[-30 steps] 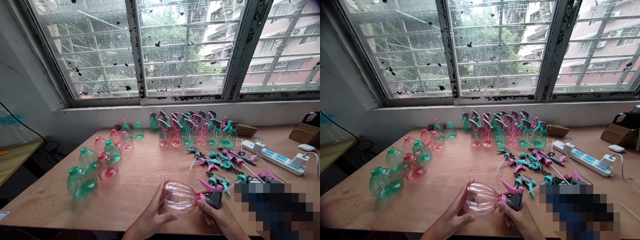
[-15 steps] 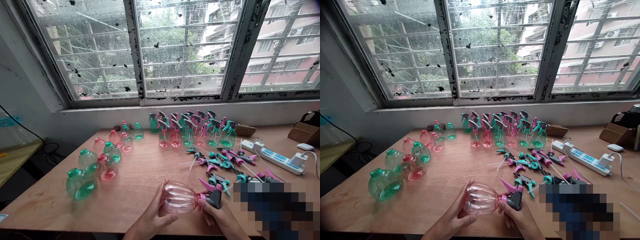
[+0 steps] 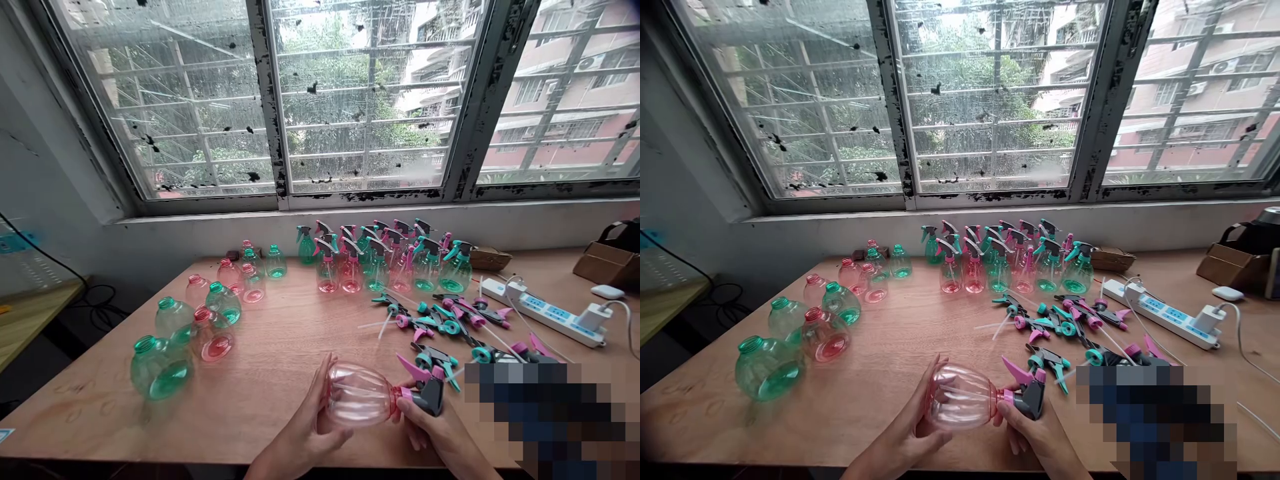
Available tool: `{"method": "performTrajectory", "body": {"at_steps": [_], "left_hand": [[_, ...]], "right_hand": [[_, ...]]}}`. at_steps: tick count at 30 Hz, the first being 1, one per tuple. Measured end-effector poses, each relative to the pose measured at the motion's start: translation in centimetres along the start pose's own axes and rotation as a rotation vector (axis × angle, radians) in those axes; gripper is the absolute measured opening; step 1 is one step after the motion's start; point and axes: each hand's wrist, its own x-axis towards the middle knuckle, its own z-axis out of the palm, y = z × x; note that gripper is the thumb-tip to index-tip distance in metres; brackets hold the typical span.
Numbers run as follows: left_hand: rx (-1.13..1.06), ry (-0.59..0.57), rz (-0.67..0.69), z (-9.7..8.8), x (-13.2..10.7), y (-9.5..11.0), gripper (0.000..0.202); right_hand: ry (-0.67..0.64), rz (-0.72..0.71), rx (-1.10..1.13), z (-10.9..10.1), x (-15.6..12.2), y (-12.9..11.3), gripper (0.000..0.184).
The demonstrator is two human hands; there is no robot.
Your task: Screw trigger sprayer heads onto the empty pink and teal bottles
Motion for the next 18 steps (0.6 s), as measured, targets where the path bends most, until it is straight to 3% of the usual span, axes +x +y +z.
{"method": "performTrajectory", "body": {"at_steps": [6, 9, 18], "left_hand": [[-0.081, 0.01, -0.031, 0.3, -0.1, 0.1, 0.115], [-0.122, -0.001, -0.051, 0.4, -0.2, 0.5, 0.108], [0.007, -0.009, -0.027, 0.3, 0.0, 1.1, 0.113]], "right_hand": [[0.016, -0.026, 0.019, 0.2, -0.4, -0.2, 0.043], [-0.003, -0.023, 0.0, 0.0, -0.5, -0.1, 0.043], [0.009, -0.029, 0.031, -0.2, -0.2, 0.2, 0.042]]}}
